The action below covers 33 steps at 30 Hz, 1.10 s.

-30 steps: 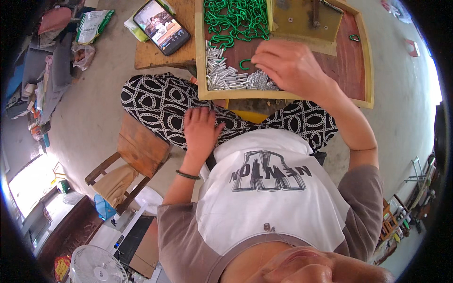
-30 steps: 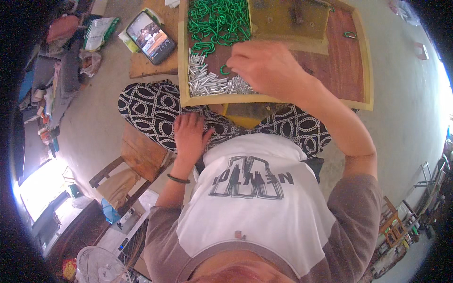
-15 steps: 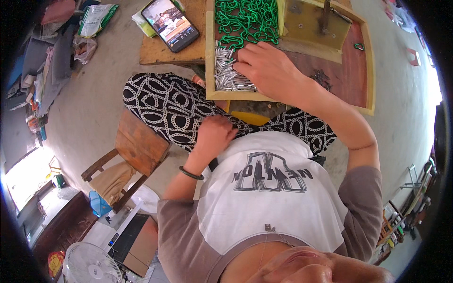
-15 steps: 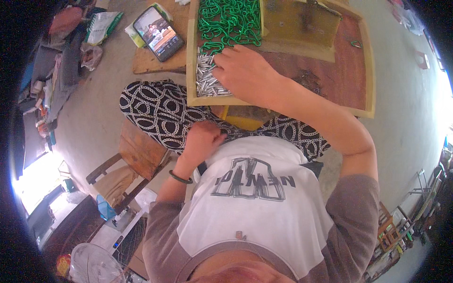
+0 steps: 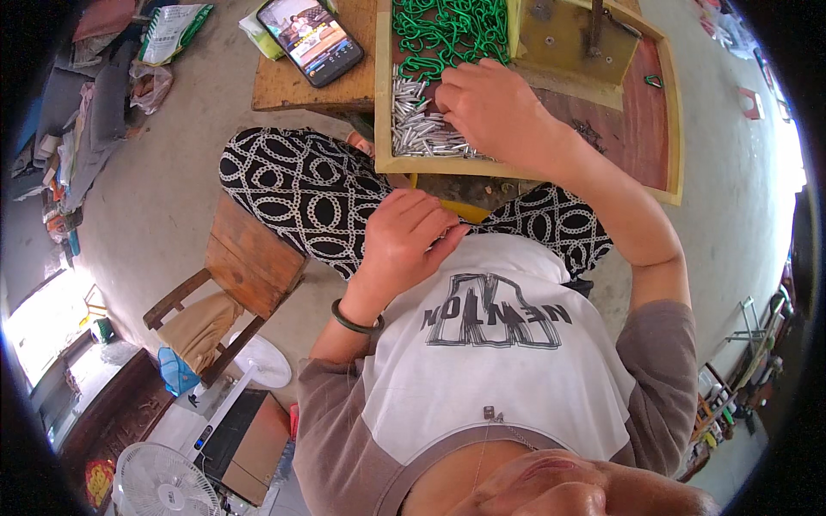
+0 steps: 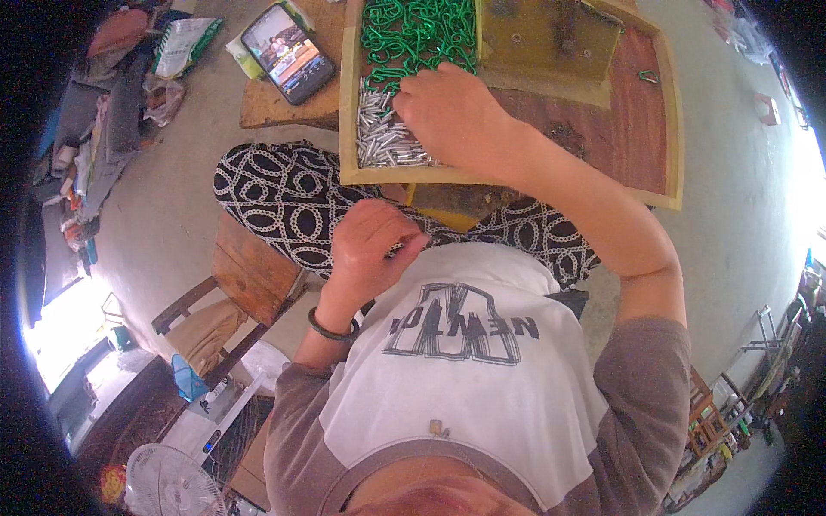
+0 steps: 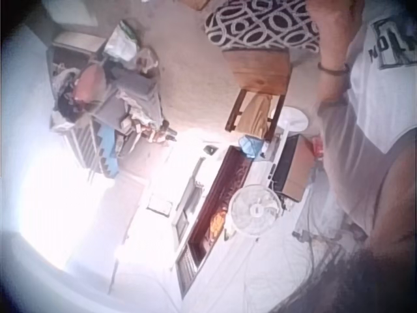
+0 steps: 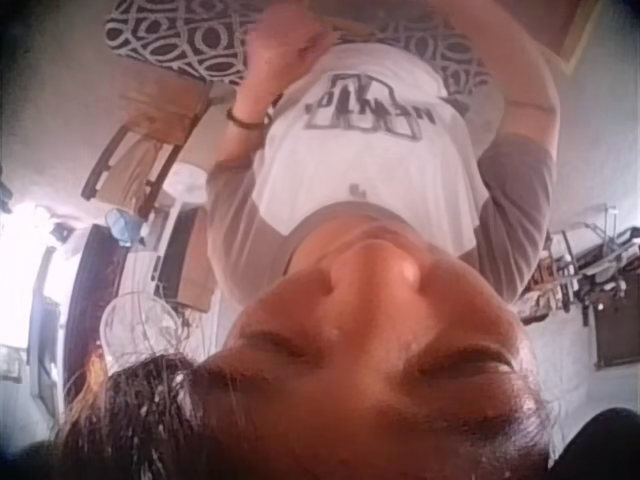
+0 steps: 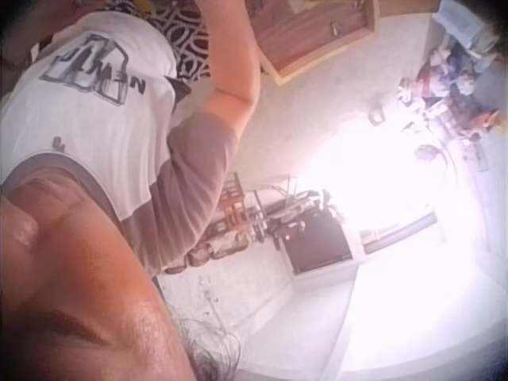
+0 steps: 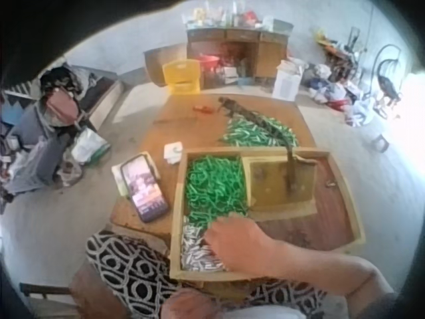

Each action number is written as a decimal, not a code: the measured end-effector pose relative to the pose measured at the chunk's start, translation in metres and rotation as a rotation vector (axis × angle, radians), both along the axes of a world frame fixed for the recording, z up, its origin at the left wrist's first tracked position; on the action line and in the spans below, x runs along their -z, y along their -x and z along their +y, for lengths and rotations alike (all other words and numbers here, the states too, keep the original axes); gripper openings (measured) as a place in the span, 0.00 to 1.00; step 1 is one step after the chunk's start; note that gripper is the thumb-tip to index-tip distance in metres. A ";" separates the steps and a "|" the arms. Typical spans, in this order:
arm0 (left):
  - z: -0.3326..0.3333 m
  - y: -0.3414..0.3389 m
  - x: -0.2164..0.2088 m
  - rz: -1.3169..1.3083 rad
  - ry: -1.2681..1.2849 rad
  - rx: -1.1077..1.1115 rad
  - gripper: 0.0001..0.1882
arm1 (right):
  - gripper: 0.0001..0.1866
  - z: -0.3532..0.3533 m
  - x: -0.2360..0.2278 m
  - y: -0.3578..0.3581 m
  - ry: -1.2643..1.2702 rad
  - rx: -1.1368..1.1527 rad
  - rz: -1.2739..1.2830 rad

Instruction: The person is manually attaching green plastic links to metal hooks, taking items from separate compartments of a wooden tray and combining them.

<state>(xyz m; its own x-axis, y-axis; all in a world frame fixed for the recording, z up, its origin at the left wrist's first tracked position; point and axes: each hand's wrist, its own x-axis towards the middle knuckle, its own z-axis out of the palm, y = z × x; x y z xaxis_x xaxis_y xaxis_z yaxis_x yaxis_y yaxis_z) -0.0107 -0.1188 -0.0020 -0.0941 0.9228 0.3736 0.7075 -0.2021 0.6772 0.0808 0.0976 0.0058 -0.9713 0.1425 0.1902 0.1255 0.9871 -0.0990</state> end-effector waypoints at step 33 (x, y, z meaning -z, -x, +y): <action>0.135 -0.027 -0.029 -0.162 -0.167 0.049 0.09 | 0.12 0.065 -0.074 -0.099 0.580 0.059 0.049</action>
